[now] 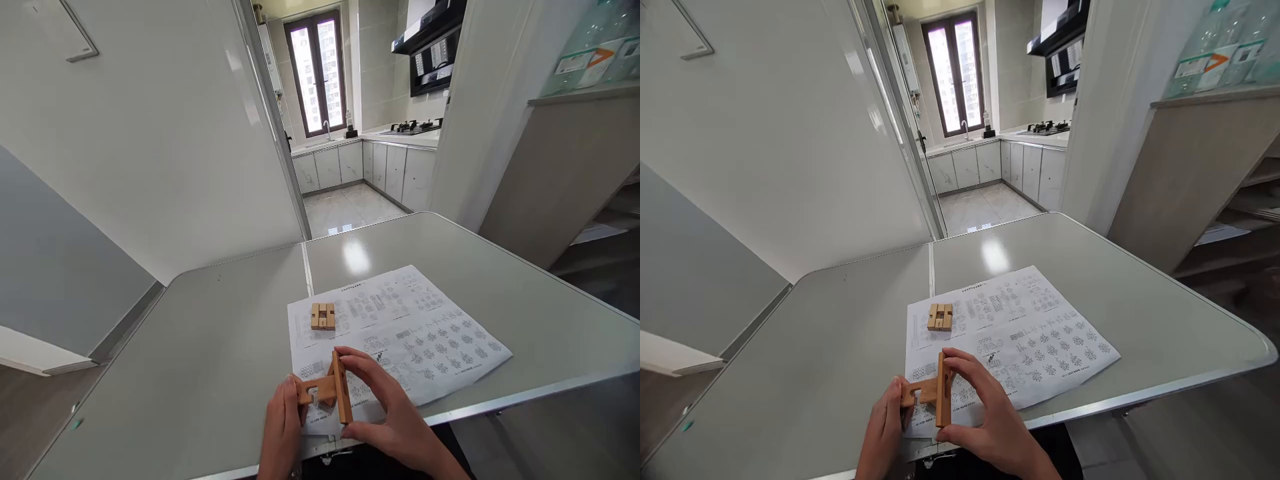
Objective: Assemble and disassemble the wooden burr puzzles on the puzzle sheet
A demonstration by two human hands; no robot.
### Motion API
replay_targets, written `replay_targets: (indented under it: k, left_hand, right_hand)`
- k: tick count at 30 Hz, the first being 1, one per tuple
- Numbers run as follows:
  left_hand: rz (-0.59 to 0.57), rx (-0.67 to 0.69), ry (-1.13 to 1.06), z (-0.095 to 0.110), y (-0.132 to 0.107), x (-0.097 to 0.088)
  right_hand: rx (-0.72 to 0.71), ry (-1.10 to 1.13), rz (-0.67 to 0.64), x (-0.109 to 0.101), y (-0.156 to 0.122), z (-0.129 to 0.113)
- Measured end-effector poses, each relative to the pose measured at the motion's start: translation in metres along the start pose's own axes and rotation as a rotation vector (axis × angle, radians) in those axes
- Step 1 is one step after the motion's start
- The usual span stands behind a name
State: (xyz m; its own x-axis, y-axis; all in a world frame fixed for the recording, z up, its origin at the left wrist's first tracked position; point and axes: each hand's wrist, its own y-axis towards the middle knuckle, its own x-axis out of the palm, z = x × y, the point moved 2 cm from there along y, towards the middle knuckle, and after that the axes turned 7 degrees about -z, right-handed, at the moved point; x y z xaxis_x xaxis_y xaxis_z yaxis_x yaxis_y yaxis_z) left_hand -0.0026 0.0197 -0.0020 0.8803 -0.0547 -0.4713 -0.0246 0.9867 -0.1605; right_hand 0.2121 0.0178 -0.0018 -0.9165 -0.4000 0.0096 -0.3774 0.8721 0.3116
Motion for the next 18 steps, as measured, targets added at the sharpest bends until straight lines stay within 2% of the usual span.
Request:
replay_targets:
  k: [12, 18]
  left_hand:
    - [0.023, 0.014, 0.050, 0.0014, -0.0008, -0.0014]
    - [0.012, 0.021, 0.033, 0.0004, -0.0003, -0.0009]
  right_hand:
    - [0.053, 0.045, -0.027, -0.0003, 0.0007, 0.0007]
    - [0.022, 0.077, -0.053, 0.0006, 0.0005, 0.0010]
